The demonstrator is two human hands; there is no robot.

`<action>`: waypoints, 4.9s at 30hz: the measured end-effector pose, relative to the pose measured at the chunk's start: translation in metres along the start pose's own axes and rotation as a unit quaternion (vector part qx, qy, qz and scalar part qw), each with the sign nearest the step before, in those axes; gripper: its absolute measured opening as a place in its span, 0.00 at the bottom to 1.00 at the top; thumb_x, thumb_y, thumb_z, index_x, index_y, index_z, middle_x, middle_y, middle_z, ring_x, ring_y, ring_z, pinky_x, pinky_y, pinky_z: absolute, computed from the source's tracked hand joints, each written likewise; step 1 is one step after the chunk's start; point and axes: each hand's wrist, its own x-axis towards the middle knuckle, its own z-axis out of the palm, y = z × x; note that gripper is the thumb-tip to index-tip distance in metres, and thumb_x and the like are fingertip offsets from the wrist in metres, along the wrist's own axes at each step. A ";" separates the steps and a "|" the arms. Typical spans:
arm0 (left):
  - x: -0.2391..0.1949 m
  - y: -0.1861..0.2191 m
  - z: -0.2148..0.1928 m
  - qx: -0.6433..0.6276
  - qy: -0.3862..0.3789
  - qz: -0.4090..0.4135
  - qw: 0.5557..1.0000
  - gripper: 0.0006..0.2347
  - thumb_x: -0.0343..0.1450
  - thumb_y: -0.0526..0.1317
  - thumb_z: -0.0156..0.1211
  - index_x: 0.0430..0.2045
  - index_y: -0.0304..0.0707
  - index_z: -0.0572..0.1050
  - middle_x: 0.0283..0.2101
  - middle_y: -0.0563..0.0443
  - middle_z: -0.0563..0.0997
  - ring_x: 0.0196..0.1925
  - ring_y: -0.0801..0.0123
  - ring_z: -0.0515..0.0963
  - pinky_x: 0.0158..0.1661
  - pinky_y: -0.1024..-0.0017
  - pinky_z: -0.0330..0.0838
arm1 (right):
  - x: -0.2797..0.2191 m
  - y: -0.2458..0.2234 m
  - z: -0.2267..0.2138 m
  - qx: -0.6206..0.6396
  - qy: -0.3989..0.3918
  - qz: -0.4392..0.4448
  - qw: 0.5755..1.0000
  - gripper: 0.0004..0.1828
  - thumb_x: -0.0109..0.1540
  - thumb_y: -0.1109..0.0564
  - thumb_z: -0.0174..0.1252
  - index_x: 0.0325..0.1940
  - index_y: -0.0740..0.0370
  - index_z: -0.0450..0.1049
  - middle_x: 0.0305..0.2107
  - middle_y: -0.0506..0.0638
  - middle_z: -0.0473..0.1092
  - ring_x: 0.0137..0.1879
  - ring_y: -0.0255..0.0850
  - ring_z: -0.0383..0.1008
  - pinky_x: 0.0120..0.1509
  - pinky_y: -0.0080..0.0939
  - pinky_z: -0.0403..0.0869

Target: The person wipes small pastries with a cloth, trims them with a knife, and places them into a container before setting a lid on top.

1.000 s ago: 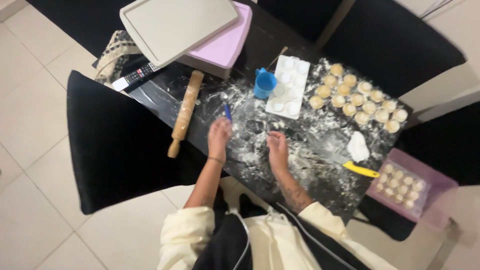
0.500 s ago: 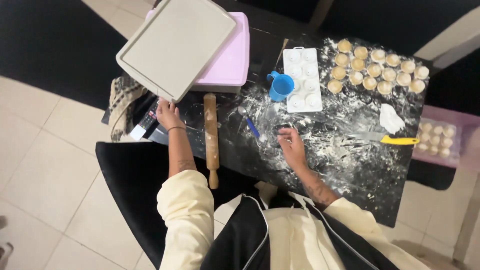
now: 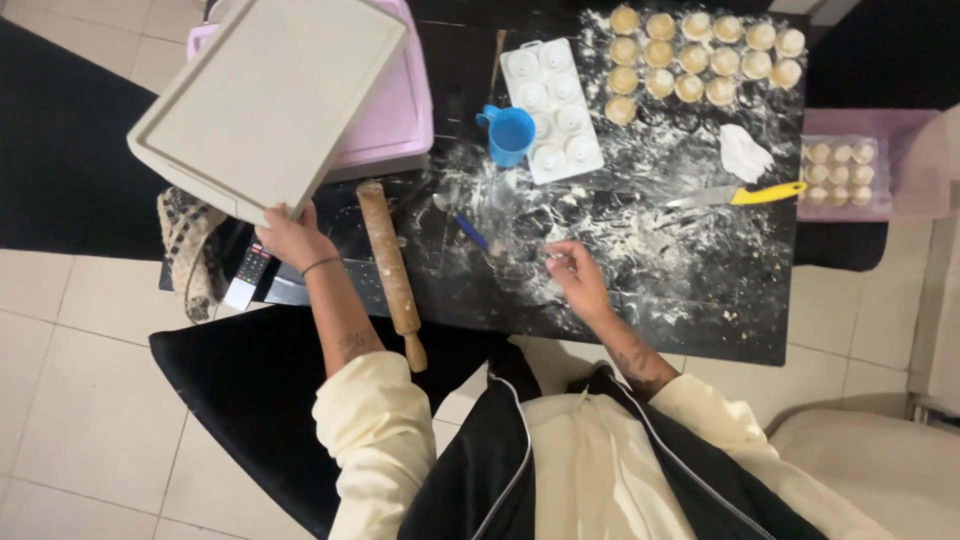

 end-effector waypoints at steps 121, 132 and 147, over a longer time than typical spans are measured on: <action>-0.690 -0.755 0.203 0.618 -0.128 -0.208 0.748 0.19 0.69 0.50 0.64 0.50 0.42 0.78 0.50 0.46 0.84 0.54 0.59 0.82 0.57 0.68 0.74 | 0.186 0.410 -0.877 -0.300 0.121 0.321 0.890 0.20 0.70 0.42 0.51 0.50 0.62 0.64 0.39 0.62 0.74 0.46 0.60 0.75 0.53 0.59 0.72; -0.739 -0.716 0.242 0.509 -0.224 0.165 0.814 0.16 0.71 0.34 0.60 0.54 0.34 0.75 0.53 0.36 0.80 0.57 0.44 0.76 0.59 0.57 0.70 | 0.203 0.336 -0.825 -0.328 0.073 -0.090 0.937 0.37 0.63 0.62 0.60 0.73 0.72 0.53 0.68 0.70 0.54 0.71 0.67 0.54 0.73 0.63 0.58; -0.766 -0.478 0.189 0.279 -0.173 0.084 0.941 0.13 0.75 0.38 0.57 0.52 0.34 0.77 0.52 0.47 0.82 0.51 0.67 0.82 0.52 0.70 0.75 | 0.114 0.155 -0.618 -0.162 -0.074 -0.280 0.943 0.26 0.69 0.56 0.56 0.67 0.71 0.61 0.64 0.65 0.62 0.71 0.60 0.61 0.77 0.55 0.60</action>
